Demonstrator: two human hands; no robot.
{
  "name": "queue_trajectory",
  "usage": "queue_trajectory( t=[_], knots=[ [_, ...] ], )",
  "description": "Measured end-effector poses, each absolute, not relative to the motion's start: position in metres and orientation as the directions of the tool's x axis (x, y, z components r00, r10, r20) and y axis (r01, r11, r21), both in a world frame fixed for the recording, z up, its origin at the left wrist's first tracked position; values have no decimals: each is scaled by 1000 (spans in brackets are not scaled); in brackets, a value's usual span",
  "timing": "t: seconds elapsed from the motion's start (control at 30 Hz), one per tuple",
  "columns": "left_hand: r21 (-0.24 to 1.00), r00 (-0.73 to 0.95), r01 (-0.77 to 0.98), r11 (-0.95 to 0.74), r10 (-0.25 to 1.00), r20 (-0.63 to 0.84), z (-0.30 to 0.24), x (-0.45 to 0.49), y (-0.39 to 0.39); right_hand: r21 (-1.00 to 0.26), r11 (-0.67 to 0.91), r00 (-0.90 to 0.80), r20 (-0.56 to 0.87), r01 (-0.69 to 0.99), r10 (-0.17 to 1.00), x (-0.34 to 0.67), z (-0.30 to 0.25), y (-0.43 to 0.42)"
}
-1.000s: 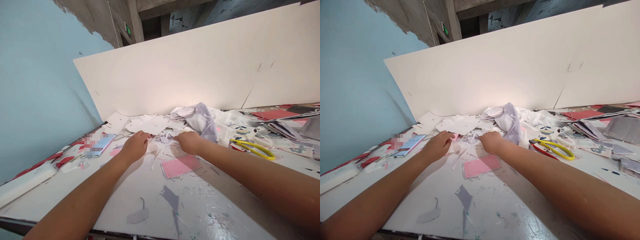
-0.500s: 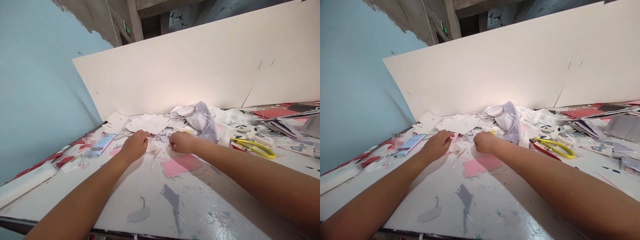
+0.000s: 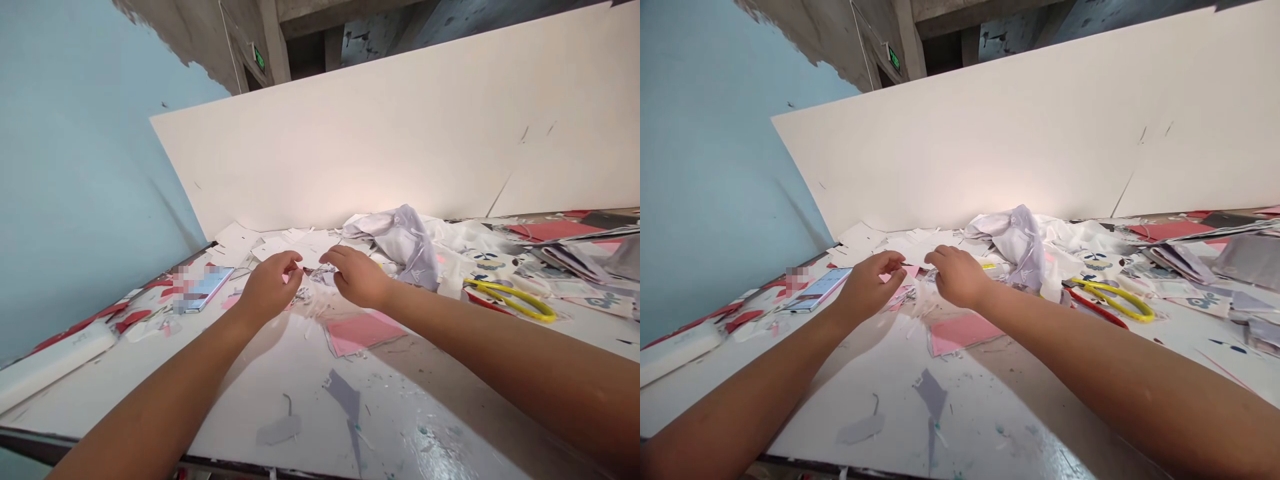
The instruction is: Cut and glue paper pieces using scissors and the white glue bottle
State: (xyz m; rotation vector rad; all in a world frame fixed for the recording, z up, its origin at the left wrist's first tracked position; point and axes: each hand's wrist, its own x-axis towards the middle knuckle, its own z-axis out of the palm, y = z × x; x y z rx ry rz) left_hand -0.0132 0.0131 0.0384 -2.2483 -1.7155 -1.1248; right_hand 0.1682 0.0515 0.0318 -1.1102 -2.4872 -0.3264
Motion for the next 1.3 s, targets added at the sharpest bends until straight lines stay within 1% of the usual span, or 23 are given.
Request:
queue_trajectory(
  t=[0.03, 0.07, 0.1, 0.13, 0.2, 0.3, 0.47, 0.57, 0.67, 0.77, 0.83, 0.9, 0.97, 1.03, 1.13, 1.3],
  knots=[
    [360, 81, 858, -367, 788, 610, 39, -12, 11, -67, 699, -583, 498, 712, 642, 163, 33, 46],
    [378, 67, 848, -370, 784, 617, 40, -11, 9, -180, 716, -551, 522, 675, 651, 159, 33, 40],
    [396, 52, 839, -372, 781, 622, 41, -10, 8, -273, 710, -524, 515, 649, 678, 155, 33, 36],
    [413, 40, 830, -374, 779, 626, 41, -10, 8, -346, 684, -499, 488, 642, 716, 151, 33, 33],
    [440, 21, 813, -380, 775, 631, 42, -11, 7, -401, 609, -461, 409, 685, 788, 147, 32, 31],
    [466, -2, 799, -381, 772, 635, 43, -12, 8, -385, 539, -418, 357, 749, 836, 146, 31, 36],
    [505, -55, 785, -359, 772, 633, 44, -14, 9, -354, 503, -395, 335, 789, 855, 161, 34, 51],
    [528, -70, 769, -361, 772, 631, 44, -13, 9, -359, 493, -392, 320, 792, 863, 175, 36, 56],
    [533, -65, 761, -371, 773, 631, 44, -11, 8, -396, 503, -387, 338, 768, 858, 181, 35, 48],
    [526, -45, 757, -387, 772, 634, 44, -6, 5, -455, 529, -377, 386, 717, 842, 175, 30, 29],
    [532, -38, 743, -406, 768, 639, 44, -3, 3, -519, 574, -396, 420, 633, 817, 164, 28, 15],
    [550, -36, 717, -428, 765, 643, 44, -1, 2, -556, 581, -406, 416, 594, 814, 151, 28, 5],
    [572, -36, 690, -443, 769, 638, 43, 0, 1, -570, 561, -400, 393, 601, 828, 140, 31, 2],
    [583, -40, 681, -444, 772, 634, 43, -1, 1, -555, 553, -396, 386, 621, 833, 135, 35, 5],
    [561, -64, 709, -427, 754, 654, 43, -6, 3, -515, 534, -386, 373, 670, 844, 138, 40, 17],
    [509, -64, 765, -395, 740, 670, 44, -10, 5, -495, 488, -405, 271, 719, 873, 163, 50, 30]
  ],
)
